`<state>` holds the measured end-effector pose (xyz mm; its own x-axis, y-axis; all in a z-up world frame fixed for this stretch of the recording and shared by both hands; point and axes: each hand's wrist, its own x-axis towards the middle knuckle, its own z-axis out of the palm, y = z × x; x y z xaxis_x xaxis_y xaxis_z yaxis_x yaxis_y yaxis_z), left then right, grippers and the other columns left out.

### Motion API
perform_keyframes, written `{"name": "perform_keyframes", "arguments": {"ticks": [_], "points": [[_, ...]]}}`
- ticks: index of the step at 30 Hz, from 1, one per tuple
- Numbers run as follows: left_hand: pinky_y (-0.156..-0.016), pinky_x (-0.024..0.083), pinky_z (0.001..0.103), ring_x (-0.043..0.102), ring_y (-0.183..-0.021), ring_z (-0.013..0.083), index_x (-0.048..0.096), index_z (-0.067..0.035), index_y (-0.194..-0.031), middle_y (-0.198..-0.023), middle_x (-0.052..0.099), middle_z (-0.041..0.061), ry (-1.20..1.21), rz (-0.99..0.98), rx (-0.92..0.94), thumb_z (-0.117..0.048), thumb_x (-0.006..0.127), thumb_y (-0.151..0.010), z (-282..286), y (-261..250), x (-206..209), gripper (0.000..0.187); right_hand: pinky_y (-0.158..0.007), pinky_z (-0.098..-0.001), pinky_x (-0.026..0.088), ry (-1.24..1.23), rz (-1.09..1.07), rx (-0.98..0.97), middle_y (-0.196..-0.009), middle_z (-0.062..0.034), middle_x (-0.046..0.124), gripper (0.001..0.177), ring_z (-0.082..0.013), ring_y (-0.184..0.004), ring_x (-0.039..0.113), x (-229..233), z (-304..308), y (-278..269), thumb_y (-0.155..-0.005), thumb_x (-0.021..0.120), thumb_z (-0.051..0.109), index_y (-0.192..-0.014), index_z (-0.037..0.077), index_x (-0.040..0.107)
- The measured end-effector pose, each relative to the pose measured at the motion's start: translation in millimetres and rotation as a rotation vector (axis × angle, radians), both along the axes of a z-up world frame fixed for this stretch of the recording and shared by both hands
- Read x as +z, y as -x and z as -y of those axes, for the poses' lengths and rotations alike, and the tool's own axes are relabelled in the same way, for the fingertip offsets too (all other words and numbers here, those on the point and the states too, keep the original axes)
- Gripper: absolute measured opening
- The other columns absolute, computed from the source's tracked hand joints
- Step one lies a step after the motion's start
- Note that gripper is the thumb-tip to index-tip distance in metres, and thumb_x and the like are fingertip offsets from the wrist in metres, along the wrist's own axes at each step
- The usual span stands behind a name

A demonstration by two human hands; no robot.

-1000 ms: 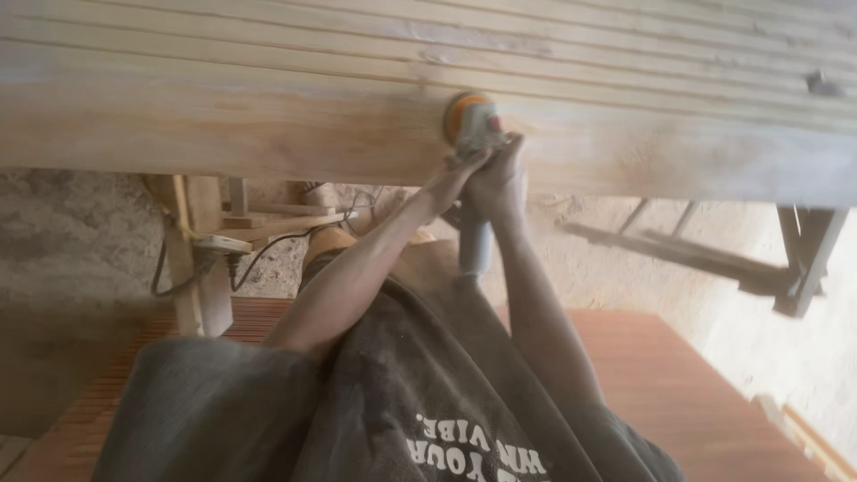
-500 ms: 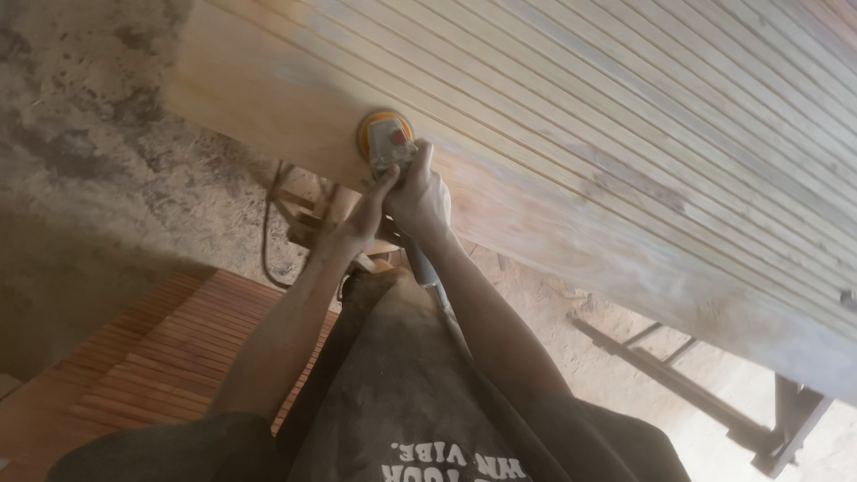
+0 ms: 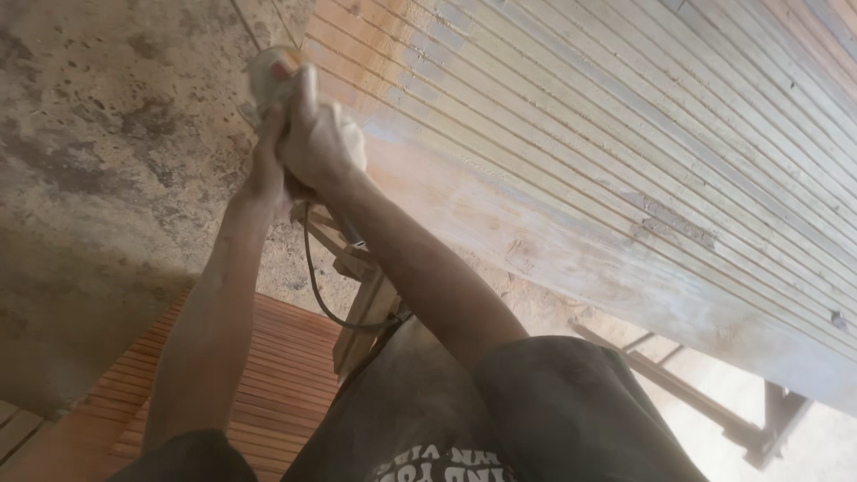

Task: The person uses an orbital sander to smooth the surface of a large wooden plank. They move the sander back and forth along the length of the plank, covering different sections to even out the surface.

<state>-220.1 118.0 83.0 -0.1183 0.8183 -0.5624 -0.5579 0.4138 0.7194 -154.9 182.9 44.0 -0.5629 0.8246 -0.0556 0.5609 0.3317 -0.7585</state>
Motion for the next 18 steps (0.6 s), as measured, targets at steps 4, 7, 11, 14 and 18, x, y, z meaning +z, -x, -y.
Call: {"name": "perform_keyframes", "arguments": {"ticks": [4,7,11,14,18], "points": [[-0.103,0.060,0.054,0.052,-0.141,0.0437,0.018,-0.009,-0.159,-0.154,0.040,0.027,0.002,0.005,-0.077,-0.083,0.043,-0.084,-6.3,-20.1,-11.8,0.108,-0.040,-0.0487,0.048,0.014,0.124,-0.055,-0.070,-0.0176,0.074,0.045,-0.0344,-0.048,0.068,5.7,-10.0,-30.3,-0.100,0.058,0.026,-0.131,0.007,0.033],[-0.108,0.054,0.053,0.046,-0.143,0.0395,0.018,-0.011,-0.159,-0.160,0.034,0.024,-0.029,0.028,-0.118,-0.083,0.040,-0.084,-17.8,-35.1,-24.2,0.106,-0.049,-0.0552,0.052,-0.083,0.091,-0.063,-0.077,-0.0217,0.075,0.052,-0.0436,-0.062,0.071,14.1,-17.7,-54.1,-0.098,0.062,0.025,-0.137,0.009,0.031],[-0.097,0.059,0.062,0.057,-0.135,0.0462,0.030,-0.006,-0.154,-0.149,0.048,0.030,0.152,0.218,-0.271,-0.084,0.031,-0.081,6.9,-62.8,-46.0,0.107,-0.051,-0.0544,0.054,0.015,0.154,-0.090,-0.083,-0.0220,0.076,0.063,-0.0433,-0.065,0.073,18.8,13.1,-91.8,-0.095,0.067,0.030,-0.139,0.008,0.028],[-0.102,0.058,0.053,0.053,-0.138,0.0425,0.030,-0.004,-0.156,-0.153,0.044,0.029,-0.026,0.110,-0.257,-0.085,0.039,-0.084,2.1,-78.7,-52.8,0.109,-0.046,-0.0525,0.057,0.096,0.237,-0.150,-0.087,-0.0207,0.076,0.065,-0.0402,-0.062,0.075,28.0,7.2,-106.2,-0.095,0.071,0.037,-0.136,0.008,0.029],[-0.086,0.063,0.057,0.064,-0.122,0.0504,0.030,-0.002,-0.151,-0.143,0.052,0.034,0.087,0.143,-0.348,-0.083,0.038,-0.082,2.3,-103.6,-52.5,0.107,-0.052,-0.0540,0.056,-0.016,0.267,-0.172,-0.087,-0.0208,0.077,0.063,-0.0422,-0.067,0.074,40.1,13.2,-133.9,-0.094,0.074,0.032,-0.131,0.005,0.032]]}}
